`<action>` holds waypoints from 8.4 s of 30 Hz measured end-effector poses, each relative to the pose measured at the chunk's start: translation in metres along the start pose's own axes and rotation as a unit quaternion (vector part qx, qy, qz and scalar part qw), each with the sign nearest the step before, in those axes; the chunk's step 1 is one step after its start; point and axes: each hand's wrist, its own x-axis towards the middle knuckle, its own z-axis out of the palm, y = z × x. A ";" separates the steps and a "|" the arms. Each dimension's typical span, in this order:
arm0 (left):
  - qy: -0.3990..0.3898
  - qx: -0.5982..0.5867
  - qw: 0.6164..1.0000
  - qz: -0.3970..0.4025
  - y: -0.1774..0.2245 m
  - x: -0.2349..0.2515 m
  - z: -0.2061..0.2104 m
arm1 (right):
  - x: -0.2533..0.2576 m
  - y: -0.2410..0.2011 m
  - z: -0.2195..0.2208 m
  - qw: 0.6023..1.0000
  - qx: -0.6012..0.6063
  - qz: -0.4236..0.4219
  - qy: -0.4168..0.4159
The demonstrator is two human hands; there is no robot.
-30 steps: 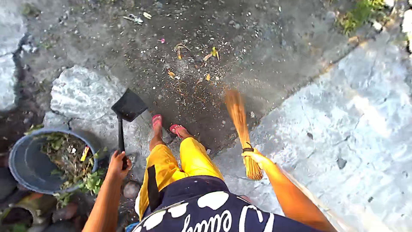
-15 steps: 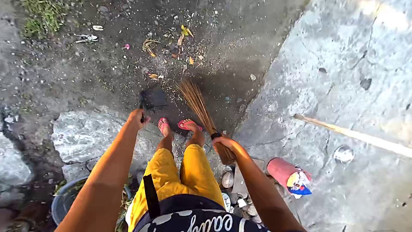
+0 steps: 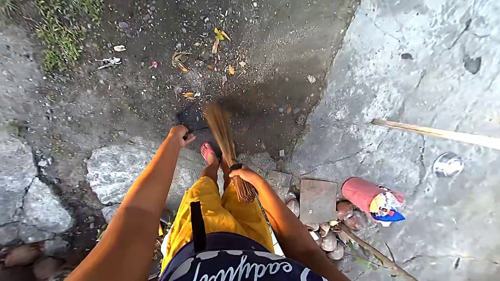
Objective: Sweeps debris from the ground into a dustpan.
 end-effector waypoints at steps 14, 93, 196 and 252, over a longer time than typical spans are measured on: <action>0.031 0.016 0.999 0.022 0.002 0.013 -0.032 | -0.025 0.016 0.015 0.901 0.432 -0.045 0.005; 0.233 -0.092 0.967 -0.037 0.145 0.023 0.063 | 0.103 -0.537 -0.231 0.949 -0.314 -0.001 0.028; 0.179 -0.506 0.829 -0.158 0.072 0.044 -0.069 | -0.007 -0.623 0.091 0.759 -0.644 0.097 0.001; 0.194 -0.683 0.704 -0.008 -0.610 -0.248 -0.294 | -0.109 0.023 0.383 0.535 -0.809 0.063 -0.234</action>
